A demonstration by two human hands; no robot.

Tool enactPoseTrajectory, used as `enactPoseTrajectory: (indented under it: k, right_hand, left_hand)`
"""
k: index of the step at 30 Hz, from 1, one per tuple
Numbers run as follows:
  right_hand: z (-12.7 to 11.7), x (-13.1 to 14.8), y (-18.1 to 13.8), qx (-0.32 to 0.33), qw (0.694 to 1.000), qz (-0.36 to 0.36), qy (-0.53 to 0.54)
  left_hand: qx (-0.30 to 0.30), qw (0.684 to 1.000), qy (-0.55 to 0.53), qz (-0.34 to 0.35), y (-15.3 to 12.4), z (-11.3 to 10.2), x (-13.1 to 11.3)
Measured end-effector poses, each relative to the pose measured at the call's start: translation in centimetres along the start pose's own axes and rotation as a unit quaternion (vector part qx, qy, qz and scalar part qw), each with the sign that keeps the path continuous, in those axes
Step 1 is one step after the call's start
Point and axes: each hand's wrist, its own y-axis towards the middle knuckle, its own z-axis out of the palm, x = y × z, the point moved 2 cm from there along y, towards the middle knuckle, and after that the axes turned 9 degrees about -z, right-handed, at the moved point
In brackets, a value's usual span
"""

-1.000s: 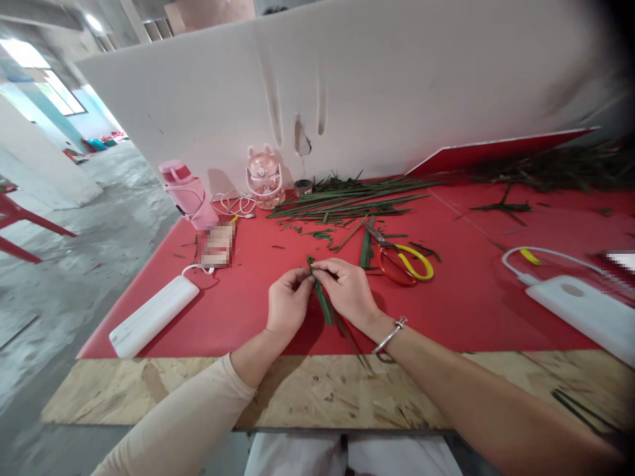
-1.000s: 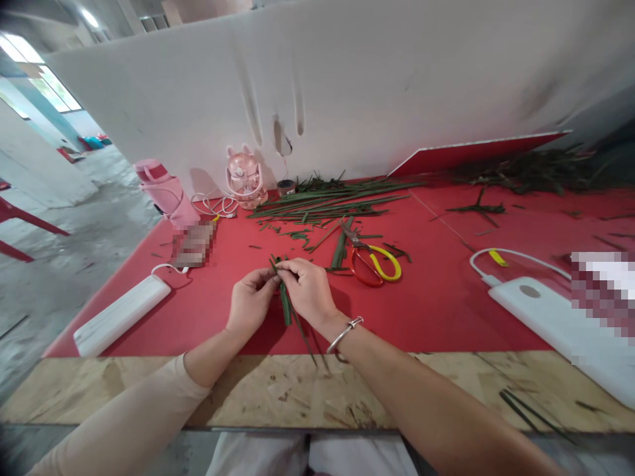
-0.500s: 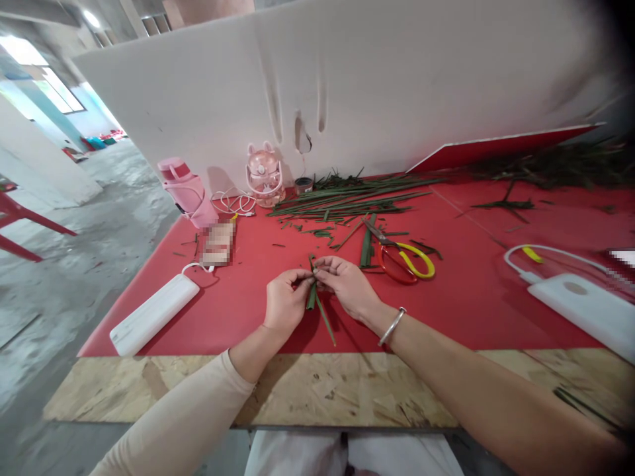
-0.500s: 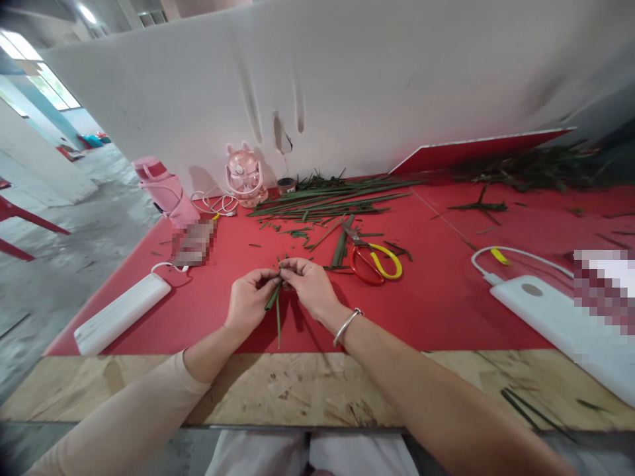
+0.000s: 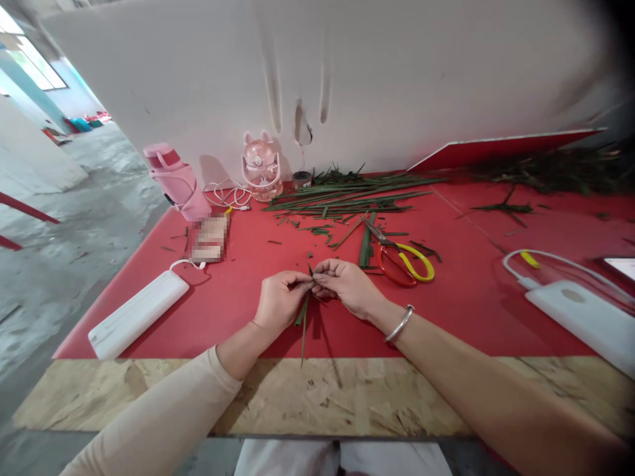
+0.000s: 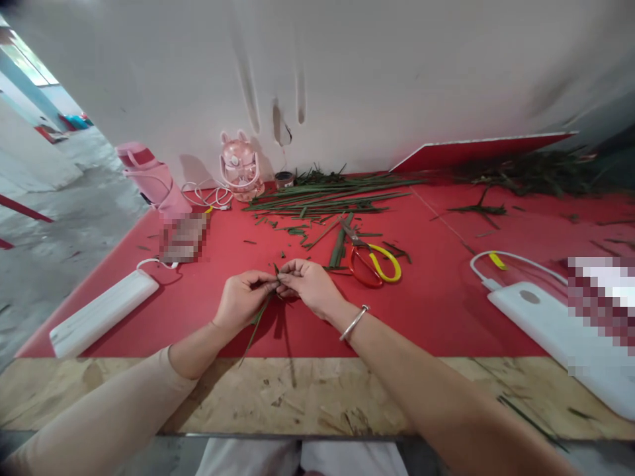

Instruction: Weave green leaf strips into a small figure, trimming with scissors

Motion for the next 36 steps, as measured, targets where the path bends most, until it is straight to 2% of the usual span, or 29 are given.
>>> enactPoseTrajectory:
  k: [7, 11, 17, 20, 26, 36]
  right_hand:
    - [-0.41, 0.52, -0.32, 0.012, 0.998, 0.033, -0.061]
    - [-0.55, 0.81, -0.4, 0.018, 0.996, 0.032, -0.08]
    - [-0.51, 0.83, -0.47, 0.015, 0.997, 0.026, -0.078]
    - [-0.44, 0.8, -0.61, 0.012, 0.996, 0.027, -0.088]
    - [-0.61, 0.7, -0.76, 0.043, 0.991, 0.026, -0.123]
    - [-0.73, 0.47, -0.71, 0.03, 0.994, 0.004, -0.102]
  left_hand:
    - [0.038, 0.999, -0.007, -0.024, -0.05, 0.07, -0.05]
    - [0.069, 0.997, 0.006, -0.014, -0.2, 0.28, 0.0]
    - [0.038, 0.999, 0.004, -0.007, -0.26, 0.08, 0.22]
    - [0.021, 0.999, 0.046, 0.019, -0.2, -0.03, 0.34]
    - [0.053, 0.996, 0.065, 0.033, -0.09, 0.14, 0.45]
    - [0.098, 0.994, 0.035, 0.039, -0.05, 0.41, 0.83]
